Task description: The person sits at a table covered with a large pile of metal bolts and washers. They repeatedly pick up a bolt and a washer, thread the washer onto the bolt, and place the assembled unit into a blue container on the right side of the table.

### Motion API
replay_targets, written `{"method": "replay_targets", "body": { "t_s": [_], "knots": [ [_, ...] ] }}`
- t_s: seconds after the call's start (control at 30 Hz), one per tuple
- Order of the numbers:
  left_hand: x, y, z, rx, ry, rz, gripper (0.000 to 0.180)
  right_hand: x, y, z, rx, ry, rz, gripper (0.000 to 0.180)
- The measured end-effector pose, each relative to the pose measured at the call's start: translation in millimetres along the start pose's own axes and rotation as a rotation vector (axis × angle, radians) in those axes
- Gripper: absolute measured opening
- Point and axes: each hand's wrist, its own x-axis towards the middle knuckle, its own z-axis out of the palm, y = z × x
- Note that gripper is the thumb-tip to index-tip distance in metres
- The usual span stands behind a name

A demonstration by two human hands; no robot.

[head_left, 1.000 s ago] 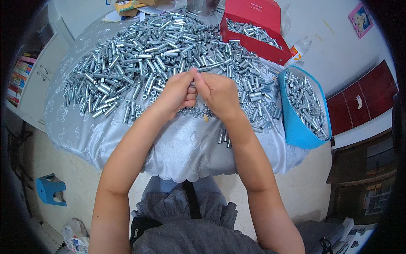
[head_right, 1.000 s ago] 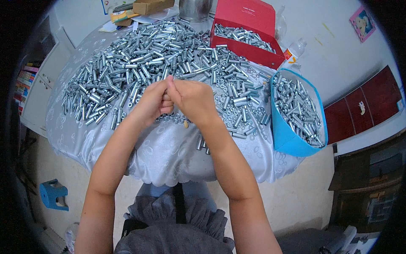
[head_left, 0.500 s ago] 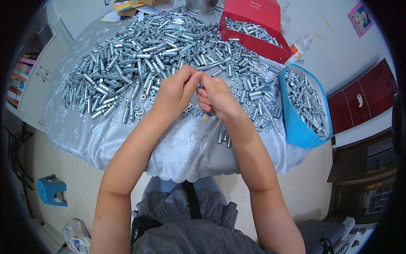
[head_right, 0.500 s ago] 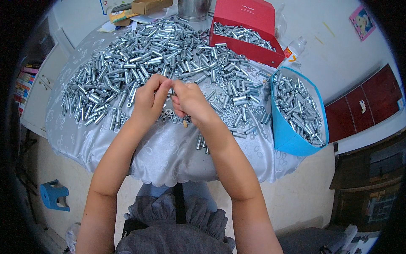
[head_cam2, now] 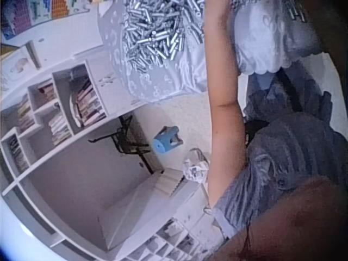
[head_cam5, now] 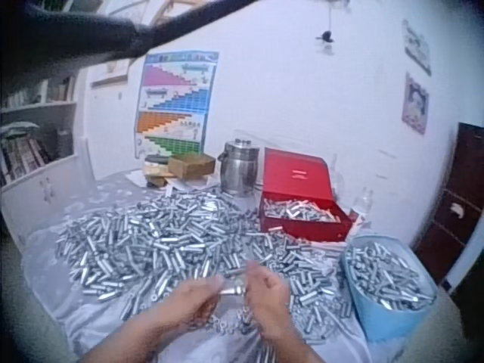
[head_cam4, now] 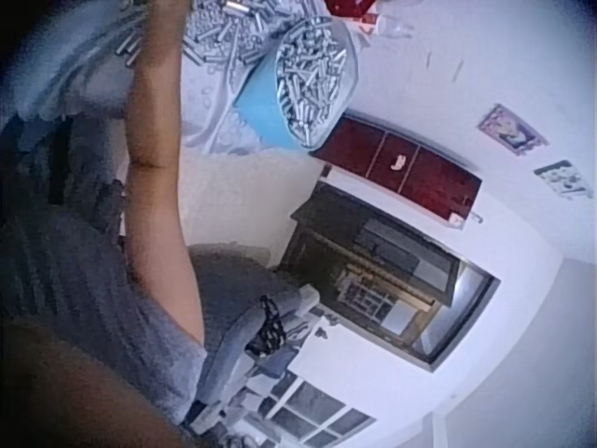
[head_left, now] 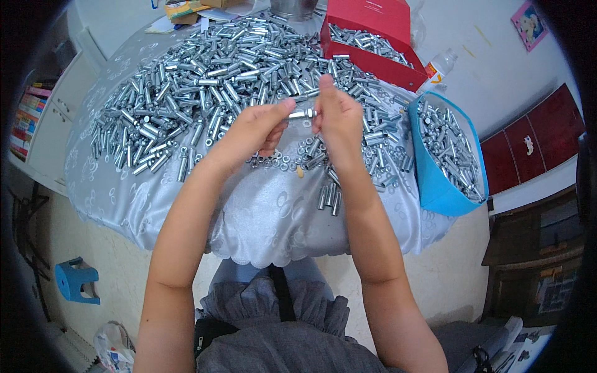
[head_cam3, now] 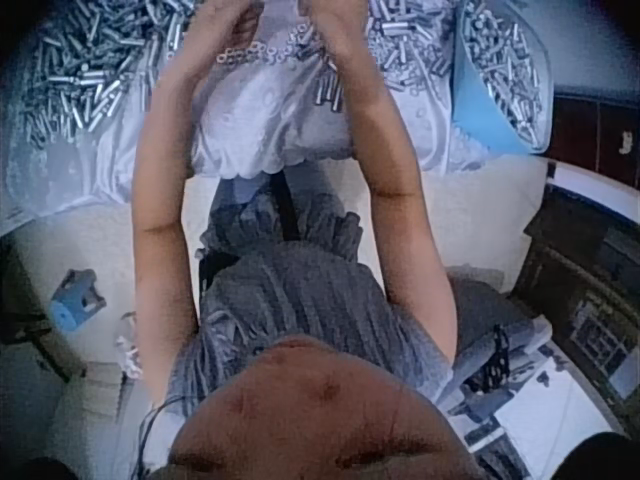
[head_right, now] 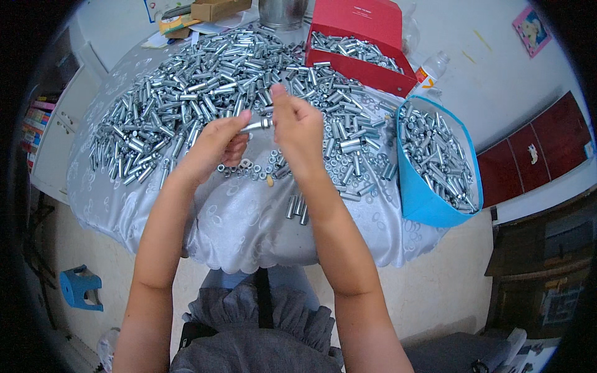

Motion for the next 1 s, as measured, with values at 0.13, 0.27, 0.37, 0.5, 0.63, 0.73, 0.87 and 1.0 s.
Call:
{"method": "replay_targets", "body": {
  "t_s": [0.13,0.27,0.37,0.5,0.63,0.73,0.87,1.0],
  "knots": [
    [-11,5,-1,0.431,-0.32,-0.127,0.04,11,-6,-16,0.232,0.103,0.072,0.046],
    [-14,1,3,0.543,-0.663,-0.215,0.034,16,-4,-23,0.368,0.152,0.11,0.042],
    [-12,-2,-5,0.116,-0.477,-0.079,0.037,18,-2,-24,0.42,0.142,0.123,0.038],
    [12,-3,-23,-0.715,-0.213,0.294,0.044,19,-2,-26,0.463,0.16,0.131,0.033],
    [15,-6,-19,-0.721,-0.04,0.296,0.044,21,1,-28,0.47,0.158,0.153,0.032],
    [12,-3,-15,-0.493,0.149,0.279,0.037,20,0,-26,0.429,0.15,0.164,0.03],
    [11,-9,-2,0.245,0.386,0.387,0.024,22,2,-29,0.488,0.16,0.165,0.028],
    [6,-20,11,0.962,0.157,0.614,0.026,25,3,-35,0.548,0.161,0.21,0.025]
  ]
}}
